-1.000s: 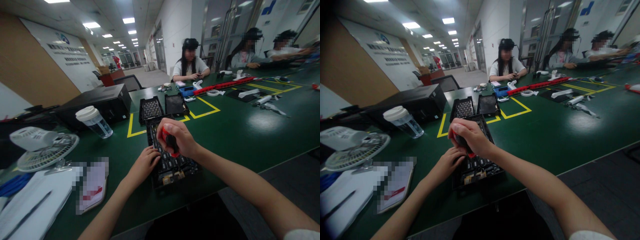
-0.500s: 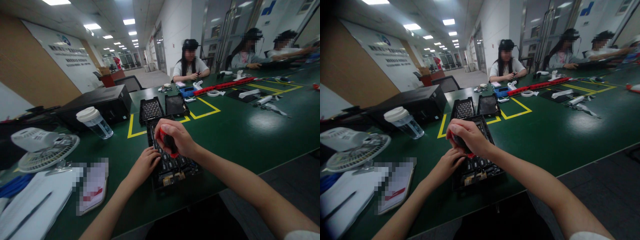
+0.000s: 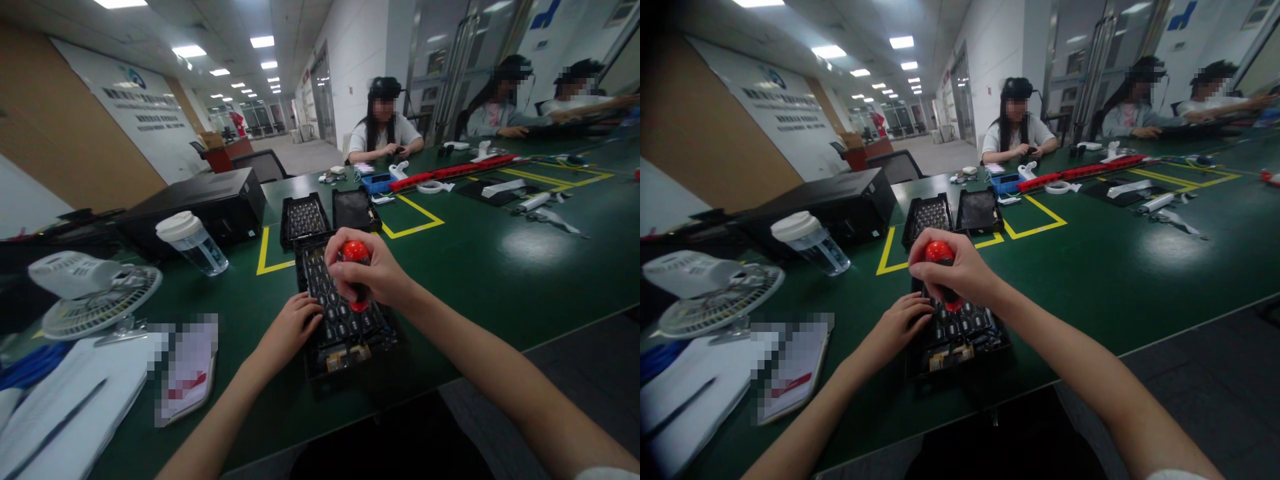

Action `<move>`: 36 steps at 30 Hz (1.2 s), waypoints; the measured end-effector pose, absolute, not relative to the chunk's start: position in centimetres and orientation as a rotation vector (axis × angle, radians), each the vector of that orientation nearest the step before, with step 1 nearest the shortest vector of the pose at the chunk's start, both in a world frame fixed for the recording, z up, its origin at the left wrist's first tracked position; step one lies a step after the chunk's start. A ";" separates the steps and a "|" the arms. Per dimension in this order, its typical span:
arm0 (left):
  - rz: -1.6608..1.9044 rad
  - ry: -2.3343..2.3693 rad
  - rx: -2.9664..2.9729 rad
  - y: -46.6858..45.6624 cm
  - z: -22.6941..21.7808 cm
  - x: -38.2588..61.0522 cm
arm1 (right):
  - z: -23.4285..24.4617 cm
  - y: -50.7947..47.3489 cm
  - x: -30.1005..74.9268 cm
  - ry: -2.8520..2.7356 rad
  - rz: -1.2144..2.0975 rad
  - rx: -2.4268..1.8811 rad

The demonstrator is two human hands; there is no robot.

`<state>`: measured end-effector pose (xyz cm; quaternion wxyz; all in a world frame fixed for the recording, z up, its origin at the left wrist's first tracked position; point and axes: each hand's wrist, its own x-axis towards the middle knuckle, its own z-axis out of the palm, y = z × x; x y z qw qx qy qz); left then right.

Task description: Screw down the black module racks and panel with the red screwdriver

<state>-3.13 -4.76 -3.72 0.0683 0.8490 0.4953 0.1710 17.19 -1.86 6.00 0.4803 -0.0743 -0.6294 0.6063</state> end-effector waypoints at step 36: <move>0.318 1.437 2.611 -5.9 -2.6 0.3 | 5.5 2.2 20.1 -1.121 1.492 -0.246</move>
